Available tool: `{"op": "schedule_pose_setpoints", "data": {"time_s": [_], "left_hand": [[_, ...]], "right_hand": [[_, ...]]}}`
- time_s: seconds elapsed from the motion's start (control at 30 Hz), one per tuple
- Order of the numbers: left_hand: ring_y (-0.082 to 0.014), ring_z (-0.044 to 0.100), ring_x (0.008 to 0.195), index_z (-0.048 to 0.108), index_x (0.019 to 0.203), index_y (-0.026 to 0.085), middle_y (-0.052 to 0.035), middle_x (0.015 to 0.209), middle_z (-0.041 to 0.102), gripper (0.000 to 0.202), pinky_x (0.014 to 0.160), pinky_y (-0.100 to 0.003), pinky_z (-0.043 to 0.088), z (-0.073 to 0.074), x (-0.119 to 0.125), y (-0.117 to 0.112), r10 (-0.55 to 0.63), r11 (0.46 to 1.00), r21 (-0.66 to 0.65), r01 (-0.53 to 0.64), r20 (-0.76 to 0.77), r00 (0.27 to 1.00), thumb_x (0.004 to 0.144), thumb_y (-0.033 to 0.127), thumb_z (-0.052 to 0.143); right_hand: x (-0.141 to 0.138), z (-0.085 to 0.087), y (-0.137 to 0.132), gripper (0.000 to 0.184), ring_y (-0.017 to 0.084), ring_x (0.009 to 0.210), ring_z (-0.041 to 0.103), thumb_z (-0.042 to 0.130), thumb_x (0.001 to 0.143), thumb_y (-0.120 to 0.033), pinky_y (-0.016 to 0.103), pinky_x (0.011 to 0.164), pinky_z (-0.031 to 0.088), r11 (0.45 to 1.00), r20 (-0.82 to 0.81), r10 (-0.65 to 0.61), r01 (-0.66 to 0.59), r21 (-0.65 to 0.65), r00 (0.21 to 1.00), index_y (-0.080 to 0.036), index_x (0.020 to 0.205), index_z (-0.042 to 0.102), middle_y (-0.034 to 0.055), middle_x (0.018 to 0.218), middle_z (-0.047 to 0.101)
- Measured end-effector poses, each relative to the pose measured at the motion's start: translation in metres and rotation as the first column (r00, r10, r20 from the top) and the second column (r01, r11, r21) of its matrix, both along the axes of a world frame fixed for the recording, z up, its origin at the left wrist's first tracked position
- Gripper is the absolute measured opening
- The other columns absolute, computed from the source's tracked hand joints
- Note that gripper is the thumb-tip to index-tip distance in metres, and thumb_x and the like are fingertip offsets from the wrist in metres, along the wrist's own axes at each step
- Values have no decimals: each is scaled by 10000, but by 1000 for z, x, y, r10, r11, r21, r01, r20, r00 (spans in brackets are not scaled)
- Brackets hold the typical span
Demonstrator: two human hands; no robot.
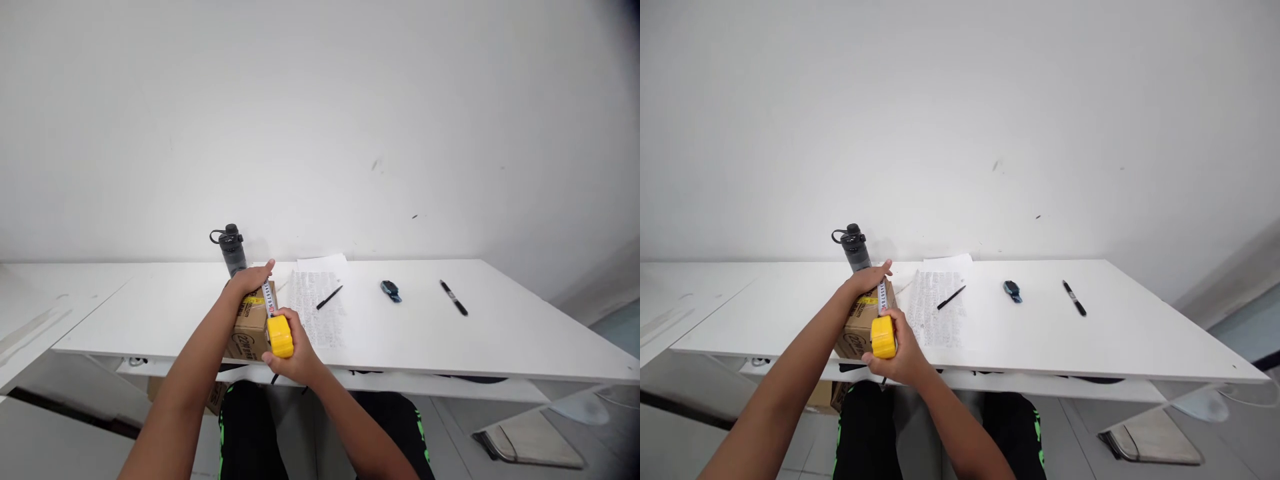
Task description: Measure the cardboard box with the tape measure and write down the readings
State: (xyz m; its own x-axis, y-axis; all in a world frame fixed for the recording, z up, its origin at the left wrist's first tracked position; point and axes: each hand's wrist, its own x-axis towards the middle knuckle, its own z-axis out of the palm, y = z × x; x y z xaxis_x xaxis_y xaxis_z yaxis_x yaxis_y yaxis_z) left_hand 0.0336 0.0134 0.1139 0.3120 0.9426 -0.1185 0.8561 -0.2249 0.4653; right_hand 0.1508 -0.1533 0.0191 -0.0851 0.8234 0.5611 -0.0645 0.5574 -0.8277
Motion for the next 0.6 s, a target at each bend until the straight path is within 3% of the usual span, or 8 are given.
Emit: {"op": "schedule_pose_setpoints", "data": {"time_s": [0.1, 0.27, 0.4, 0.6], "left_hand": [[-356, 568, 1105, 687, 1035, 232, -115, 1205, 646, 817, 928, -426, 374, -6, -4, 5, 19, 1000, 18, -20, 90, 996, 758, 820, 194], [-330, 614, 944, 696, 808, 216, -113, 988, 711, 576, 819, -381, 401, -16, -12, 11, 57, 996, 44, -74, 307, 950, 733, 733, 453], [-287, 596, 789, 631, 653, 219, -90, 701, 679, 375, 717, -348, 390, -27, -16, 13, 133, 981, 41, -188, 562, 816, 729, 581, 573], [-243, 531, 721, 609, 653, 220, -68, 607, 628, 297, 668, -323, 351, -31, -16, 15, 239, 951, -34, -307, 711, 662, 711, 511, 595]], "right_hand": [[3, 0, -10, 687, 160, 809, 482, 740, 634, -301, 316, 739, 457, 997, -4, -31, 31, 74, 1000, -270, 1213, 370, 23, 995, 473], [12, -7, -27, 692, 129, 678, 460, 723, 644, -298, 287, 626, 448, 999, -17, -29, 30, 40, 999, -261, 1222, 345, 26, 948, 507], [21, -10, -39, 670, 151, 705, 499, 712, 680, -364, 308, 645, 459, 1000, -52, -6, 5, -18, 999, -262, 1229, 343, 50, 975, 541], [32, -6, -50, 646, 182, 767, 561, 688, 739, -470, 322, 683, 471, 986, -226, 133, -151, -68, 965, -277, 1235, 322, 55, 962, 580]]}}
